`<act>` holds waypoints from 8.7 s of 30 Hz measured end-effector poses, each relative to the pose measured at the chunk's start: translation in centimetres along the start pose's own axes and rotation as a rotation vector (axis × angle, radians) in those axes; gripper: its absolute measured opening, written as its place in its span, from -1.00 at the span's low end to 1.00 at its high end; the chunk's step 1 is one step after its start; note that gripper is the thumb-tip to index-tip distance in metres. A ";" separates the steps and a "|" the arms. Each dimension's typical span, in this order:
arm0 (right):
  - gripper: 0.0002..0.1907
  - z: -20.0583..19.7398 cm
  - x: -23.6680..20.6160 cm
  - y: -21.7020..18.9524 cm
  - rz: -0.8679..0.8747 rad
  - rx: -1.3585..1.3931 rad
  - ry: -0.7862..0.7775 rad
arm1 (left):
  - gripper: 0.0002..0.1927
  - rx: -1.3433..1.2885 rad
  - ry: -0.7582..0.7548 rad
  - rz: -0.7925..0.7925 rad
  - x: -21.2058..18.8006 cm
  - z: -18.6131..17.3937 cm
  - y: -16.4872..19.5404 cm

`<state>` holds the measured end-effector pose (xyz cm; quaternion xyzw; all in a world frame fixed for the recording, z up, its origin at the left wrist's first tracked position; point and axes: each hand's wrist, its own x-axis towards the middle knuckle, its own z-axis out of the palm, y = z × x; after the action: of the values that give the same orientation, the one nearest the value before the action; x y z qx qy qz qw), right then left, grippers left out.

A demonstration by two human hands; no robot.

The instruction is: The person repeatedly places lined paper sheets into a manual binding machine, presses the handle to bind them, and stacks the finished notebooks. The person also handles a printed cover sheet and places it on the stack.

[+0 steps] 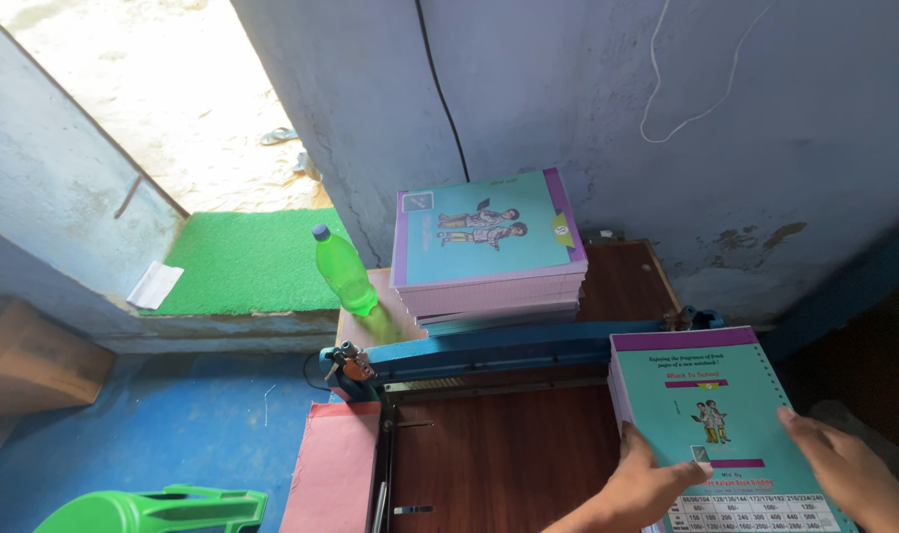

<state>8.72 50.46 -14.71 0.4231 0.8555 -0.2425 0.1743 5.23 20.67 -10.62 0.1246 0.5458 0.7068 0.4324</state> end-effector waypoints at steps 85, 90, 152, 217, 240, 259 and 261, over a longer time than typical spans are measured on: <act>-0.71 -5.4 -13.3 -40.7 -0.970 -0.436 0.076 | -0.65 0.986 0.939 0.659 -10.8 -28.1 18.4; -0.72 -5.6 -13.5 -41.0 -0.961 -0.425 0.041 | -0.63 0.981 0.931 0.638 -11.1 -28.2 18.5; -0.76 0.7 -21.6 -26.0 -1.466 0.572 0.603 | -0.73 0.885 0.811 1.178 -18.9 -24.4 19.8; -0.66 20.5 -15.3 -16.7 -0.644 0.857 0.095 | -0.88 0.108 0.887 0.517 -17.0 -24.5 -2.3; -0.68 19.4 -16.2 -13.7 -0.453 1.082 0.067 | -0.93 0.234 0.916 0.498 -20.1 -24.4 -0.3; -0.51 17.1 -16.3 -15.3 -0.124 1.063 -0.240 | -0.61 0.255 0.442 0.544 -21.1 -28.9 -1.7; -0.52 18.0 -15.3 -14.2 -0.091 1.036 -0.287 | -0.63 0.303 0.391 0.516 -21.3 -28.7 -1.7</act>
<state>7.86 23.09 -18.02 0.3788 0.6090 -0.6953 0.0475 0.15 -14.27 -16.55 0.1832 0.6675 0.7143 0.1038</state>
